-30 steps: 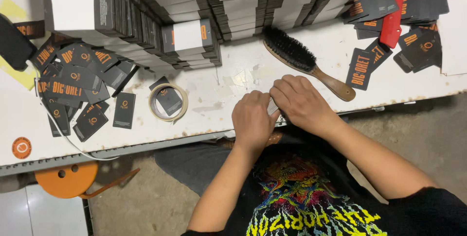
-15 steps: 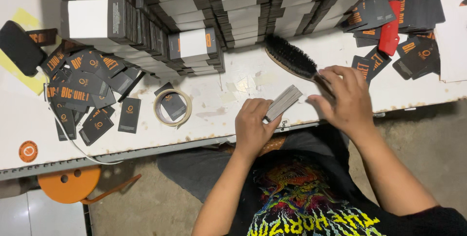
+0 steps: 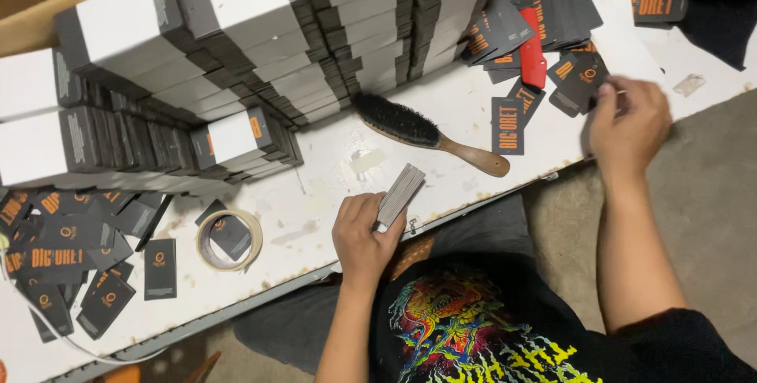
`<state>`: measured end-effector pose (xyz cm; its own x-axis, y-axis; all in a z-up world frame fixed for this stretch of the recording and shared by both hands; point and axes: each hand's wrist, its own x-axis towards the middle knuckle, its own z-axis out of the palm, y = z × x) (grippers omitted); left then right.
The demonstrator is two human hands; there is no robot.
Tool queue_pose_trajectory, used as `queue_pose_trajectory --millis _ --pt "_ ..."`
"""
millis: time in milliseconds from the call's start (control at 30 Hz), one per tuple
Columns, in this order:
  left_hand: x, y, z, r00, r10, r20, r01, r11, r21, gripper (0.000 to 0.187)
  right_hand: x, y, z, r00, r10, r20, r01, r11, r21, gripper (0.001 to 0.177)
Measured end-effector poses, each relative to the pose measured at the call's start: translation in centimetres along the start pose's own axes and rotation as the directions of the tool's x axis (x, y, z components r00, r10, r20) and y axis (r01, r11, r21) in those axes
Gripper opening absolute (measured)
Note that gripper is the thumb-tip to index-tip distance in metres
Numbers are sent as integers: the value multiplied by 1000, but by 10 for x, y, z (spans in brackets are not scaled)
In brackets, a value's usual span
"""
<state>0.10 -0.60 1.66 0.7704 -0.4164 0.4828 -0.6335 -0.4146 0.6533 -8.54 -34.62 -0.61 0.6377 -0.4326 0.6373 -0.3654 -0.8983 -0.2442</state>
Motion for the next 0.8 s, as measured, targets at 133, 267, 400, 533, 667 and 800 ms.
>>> queue_pose_trajectory --millis 133,267,400,533,667,800 --pt "2 2 0 1000 6 21 -6 1000 15 20 20 65 13 998 61 21 -56 977 -204 22" --pt "1 2 1 999 -13 32 13 1000 -26 19 29 97 25 926 296 233 -248 945 -216 27" --pt "3 4 3 999 -9 51 10 1000 -20 21 34 101 22 968 242 64 -225 954 -198 31" --pt "10 5 13 997 15 72 -16 1000 5 22 39 93 16 938 345 9 -340 929 -147 31" --pt "9 8 23 997 -8 77 9 1000 -3 22 34 69 -5 869 495 19 -481 835 268 15" --pt "8 9 27 998 -36 48 38 999 -37 20 22 -1 -21 638 618 459 -730 297 616 32"
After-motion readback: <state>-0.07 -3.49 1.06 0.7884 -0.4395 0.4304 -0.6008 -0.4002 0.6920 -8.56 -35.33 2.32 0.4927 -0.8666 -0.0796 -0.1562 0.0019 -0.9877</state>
